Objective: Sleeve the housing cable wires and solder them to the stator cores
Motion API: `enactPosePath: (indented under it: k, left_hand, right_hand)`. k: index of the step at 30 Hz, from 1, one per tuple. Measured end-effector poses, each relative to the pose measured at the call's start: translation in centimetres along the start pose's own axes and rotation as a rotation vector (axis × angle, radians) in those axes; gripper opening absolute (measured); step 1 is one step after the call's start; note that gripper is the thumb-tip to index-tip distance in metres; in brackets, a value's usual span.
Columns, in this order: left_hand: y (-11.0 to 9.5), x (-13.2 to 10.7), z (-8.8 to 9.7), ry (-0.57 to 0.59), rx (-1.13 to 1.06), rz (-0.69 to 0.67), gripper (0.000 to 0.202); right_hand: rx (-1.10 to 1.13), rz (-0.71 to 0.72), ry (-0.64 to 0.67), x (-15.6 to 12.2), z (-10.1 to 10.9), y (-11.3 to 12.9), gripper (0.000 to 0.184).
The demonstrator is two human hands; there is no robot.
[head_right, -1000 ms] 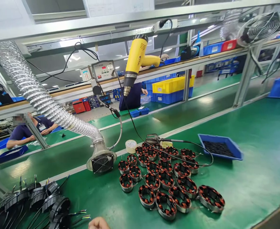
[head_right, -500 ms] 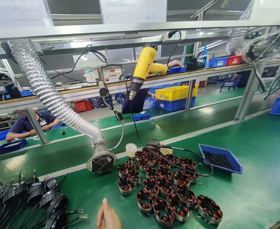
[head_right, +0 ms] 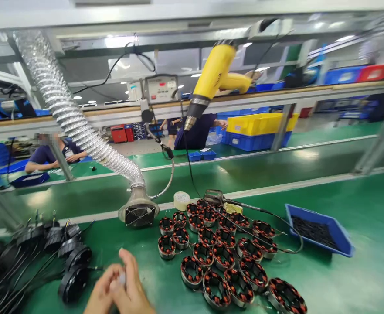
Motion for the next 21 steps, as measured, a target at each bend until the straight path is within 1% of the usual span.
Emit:
enactPosePath:
  k: [1, 2, 3, 4, 6, 7, 8, 9, 10, 11, 12, 13, 14, 15, 16, 17, 18, 19, 20, 21]
  left_hand:
    - [-1.1, 1.3, 0.6, -0.028, 0.012, -0.019, 0.022]
    - [-2.6, 2.8, 1.5, -0.105, 0.076, -0.103, 0.021]
    - [-4.1, 4.5, 2.7, -0.188, 0.089, -0.139, 0.024]
    - [-5.6, 6.3, 4.2, -0.253, 0.096, -0.151, 0.037]
    - [-8.8, 9.6, 7.7, -0.386, 0.131, -0.181, 0.070]
    - [-10.3, 10.7, 9.7, -0.450, 0.157, -0.201, 0.077]
    - [-11.7, 11.3, 11.6, -0.509, 0.189, -0.218, 0.080]
    - [-12.7, 11.4, 13.4, -0.559, 0.226, -0.237, 0.076]
    - [-13.3, 10.8, 15.0, -0.594, 0.270, -0.254, 0.070]
    - [-13.5, 9.8, 16.5, -0.617, 0.312, -0.269, 0.065]
    - [-13.1, 8.3, 17.8, -0.636, 0.365, -0.280, 0.059]
    - [-12.2, 6.3, 18.9, -0.656, 0.437, -0.286, 0.055]
    - [-10.8, 4.2, 19.8, -0.679, 0.520, -0.288, 0.052]
    - [-9.1, 1.9, 20.3, -0.742, 0.772, -0.297, 0.050]
    - [-7.1, -0.3, 20.7, -0.799, 1.012, -0.263, 0.050]
    - [-4.8, -2.3, 21.0, -0.840, 1.207, -0.178, 0.052]
    - [-2.5, -4.0, 21.3, -0.856, 1.362, -0.072, 0.055]
    - [-0.4, -5.4, 21.4, -0.844, 1.482, 0.019, 0.057]
    - [1.3, -6.3, 21.5, -0.810, 1.580, 0.062, 0.058]
    - [2.5, -7.0, 21.6, -0.790, 1.650, 0.086, 0.059]
  right_hand:
    - [0.007, -0.018, -0.013, -0.3, 0.2, -0.1, 0.065]
    - [0.015, -0.055, -0.021, -0.7, 0.4, -0.3, 0.066]
    - [0.018, -0.101, -0.036, -1.0, 0.5, -0.4, 0.063]
    - [0.009, -0.138, -0.037, -1.2, 0.6, -0.5, 0.060]
    - [-0.034, -0.161, -0.028, -1.5, 0.8, -0.4, 0.053]
    - [-0.066, -0.145, -0.027, -1.5, 0.9, -0.2, 0.049]
    - [-0.102, -0.120, -0.027, -1.5, 1.0, 0.0, 0.046]
    - [-0.142, -0.092, -0.024, -1.4, 1.1, 0.1, 0.044]
    - [-0.185, -0.064, -0.017, -1.4, 1.2, 0.3, 0.043]
    - [-0.230, -0.042, 0.003, -1.4, 1.2, 0.4, 0.042]
    - [-0.276, -0.025, 0.037, -1.4, 1.2, 0.4, 0.042]
    - [-0.325, -0.012, 0.083, -1.4, 1.0, 0.4, 0.041]
    - [-0.376, -0.001, 0.137, -1.6, 0.8, 0.4, 0.040]
    - [-0.428, 0.013, 0.198, -1.8, 0.4, 0.3, 0.040]
    - [-0.476, 0.028, 0.262, -2.1, 0.0, 0.2, 0.038]
    - [-0.519, 0.046, 0.322, -2.5, -0.4, 0.1, 0.038]
    - [-0.553, 0.066, 0.374, -2.8, -0.8, 0.0, 0.037]
    - [-0.579, 0.085, 0.422, -3.2, -1.3, -0.1, 0.036]
    - [-0.598, 0.102, 0.464, -3.5, -1.7, -0.1, 0.035]
    - [-0.611, 0.117, 0.500, -3.7, -2.1, -0.2, 0.035]
Point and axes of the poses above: each hand's wrist, its own x-axis towards the middle knuckle, its own z-axis out of the back of the hand, y = z × x, the point moved 3 cm from there along x, towards the middle knuckle, and after that the axes turned 5 degrees about z, right-handed, at the moved point
